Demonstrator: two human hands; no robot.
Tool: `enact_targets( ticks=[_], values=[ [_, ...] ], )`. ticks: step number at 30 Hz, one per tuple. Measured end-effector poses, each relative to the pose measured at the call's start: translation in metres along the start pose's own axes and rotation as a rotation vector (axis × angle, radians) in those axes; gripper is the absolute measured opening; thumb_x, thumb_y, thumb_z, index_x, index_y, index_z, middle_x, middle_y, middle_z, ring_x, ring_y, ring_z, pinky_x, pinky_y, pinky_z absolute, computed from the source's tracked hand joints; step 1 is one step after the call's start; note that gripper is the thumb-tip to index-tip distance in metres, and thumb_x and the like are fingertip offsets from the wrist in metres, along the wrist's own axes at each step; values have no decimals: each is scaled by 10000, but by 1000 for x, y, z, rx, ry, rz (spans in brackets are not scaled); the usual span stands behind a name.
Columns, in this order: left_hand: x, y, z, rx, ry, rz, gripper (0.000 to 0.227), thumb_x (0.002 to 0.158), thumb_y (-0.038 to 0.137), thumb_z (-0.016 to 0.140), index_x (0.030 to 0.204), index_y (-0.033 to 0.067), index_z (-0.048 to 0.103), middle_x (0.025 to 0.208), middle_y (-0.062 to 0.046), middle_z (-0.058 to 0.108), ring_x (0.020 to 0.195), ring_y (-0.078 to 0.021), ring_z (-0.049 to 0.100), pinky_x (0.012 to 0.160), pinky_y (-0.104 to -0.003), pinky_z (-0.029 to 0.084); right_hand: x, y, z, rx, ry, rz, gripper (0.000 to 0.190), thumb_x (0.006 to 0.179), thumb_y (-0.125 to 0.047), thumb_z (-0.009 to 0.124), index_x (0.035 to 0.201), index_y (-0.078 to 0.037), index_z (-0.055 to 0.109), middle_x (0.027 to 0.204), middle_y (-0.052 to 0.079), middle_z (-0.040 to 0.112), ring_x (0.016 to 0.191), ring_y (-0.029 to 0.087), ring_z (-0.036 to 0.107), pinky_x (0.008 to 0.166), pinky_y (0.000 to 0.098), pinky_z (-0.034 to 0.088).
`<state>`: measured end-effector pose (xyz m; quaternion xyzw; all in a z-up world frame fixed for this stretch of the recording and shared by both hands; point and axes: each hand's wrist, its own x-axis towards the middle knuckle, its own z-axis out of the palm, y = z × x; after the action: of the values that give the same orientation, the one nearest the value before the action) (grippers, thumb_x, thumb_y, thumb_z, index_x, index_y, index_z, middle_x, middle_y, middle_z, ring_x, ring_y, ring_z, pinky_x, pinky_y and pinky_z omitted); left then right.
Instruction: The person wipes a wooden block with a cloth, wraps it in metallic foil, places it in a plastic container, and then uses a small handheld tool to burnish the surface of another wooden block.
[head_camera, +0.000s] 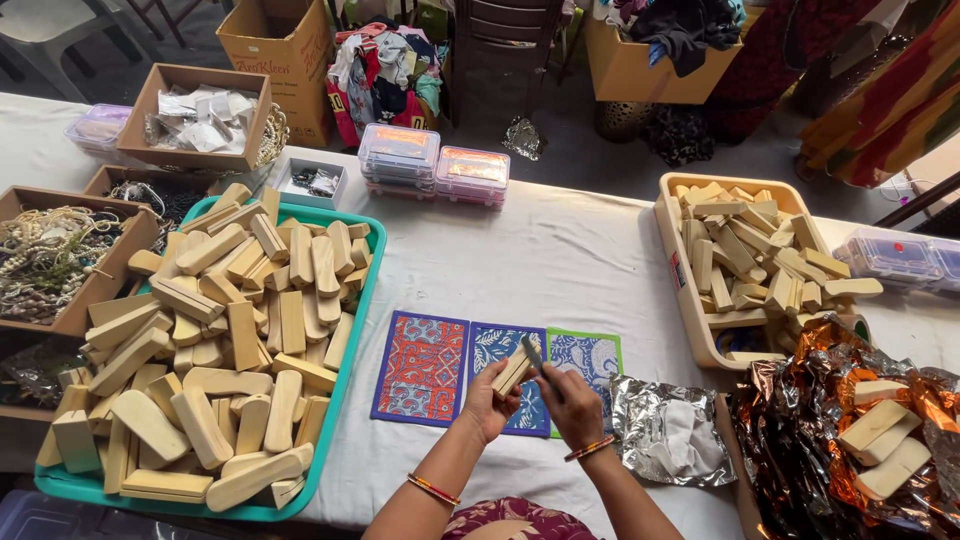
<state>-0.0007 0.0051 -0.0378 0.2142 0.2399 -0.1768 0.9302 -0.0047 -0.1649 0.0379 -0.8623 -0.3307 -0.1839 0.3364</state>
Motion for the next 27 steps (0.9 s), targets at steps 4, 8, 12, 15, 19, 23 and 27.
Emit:
enact_targets(
  ticks=[4,8,12,15,19,23,27],
  values=[
    [-15,5,18,17,17,-16,434,996,332,498,1288,51,655,1031,-104,790,665,-76,611,503,-189,471,-10,7,-1,-21,-45,-63,313,870,-191,780,1166,-104,724,729,51,647,559,182,631,487,341,512],
    [-16,10,28,48,81,-13,390,1009,329,545,1312,106,645,1027,-58,757,707,-73,601,564,-212,501,-11,19,-4,-32,-32,-25,329,871,-188,785,1181,-99,718,738,55,648,550,183,628,480,339,511],
    [-18,10,29,121,74,3,353,1016,290,572,1353,226,656,1099,12,701,790,-69,632,625,-212,534,-11,30,-2,12,-32,-12,321,882,-182,785,1182,-91,716,761,60,658,550,184,637,473,335,509],
    [-19,15,33,113,7,27,345,1007,279,573,1334,221,667,1117,-1,704,847,-79,640,640,-216,551,0,14,-8,24,-4,-8,319,888,-165,767,1192,-88,710,782,65,663,575,195,645,487,339,509],
    [-17,12,27,79,1,6,348,1018,307,579,1320,170,685,1102,-14,699,857,-98,631,633,-222,561,-3,23,0,30,-5,42,313,899,-155,756,1201,-87,709,801,65,669,586,191,651,492,335,511],
    [-13,16,25,67,41,34,331,1024,245,535,1317,168,669,1129,-15,690,894,-103,644,681,-244,581,2,18,2,37,-40,12,343,891,-163,774,1216,-78,706,788,63,660,583,186,647,487,335,513],
    [-6,10,22,39,48,47,345,1029,267,487,1307,178,671,1074,-12,685,832,-104,602,643,-248,555,3,15,-3,30,-36,16,329,882,-159,783,1196,-86,721,764,56,651,572,173,644,488,324,526]
  ],
)
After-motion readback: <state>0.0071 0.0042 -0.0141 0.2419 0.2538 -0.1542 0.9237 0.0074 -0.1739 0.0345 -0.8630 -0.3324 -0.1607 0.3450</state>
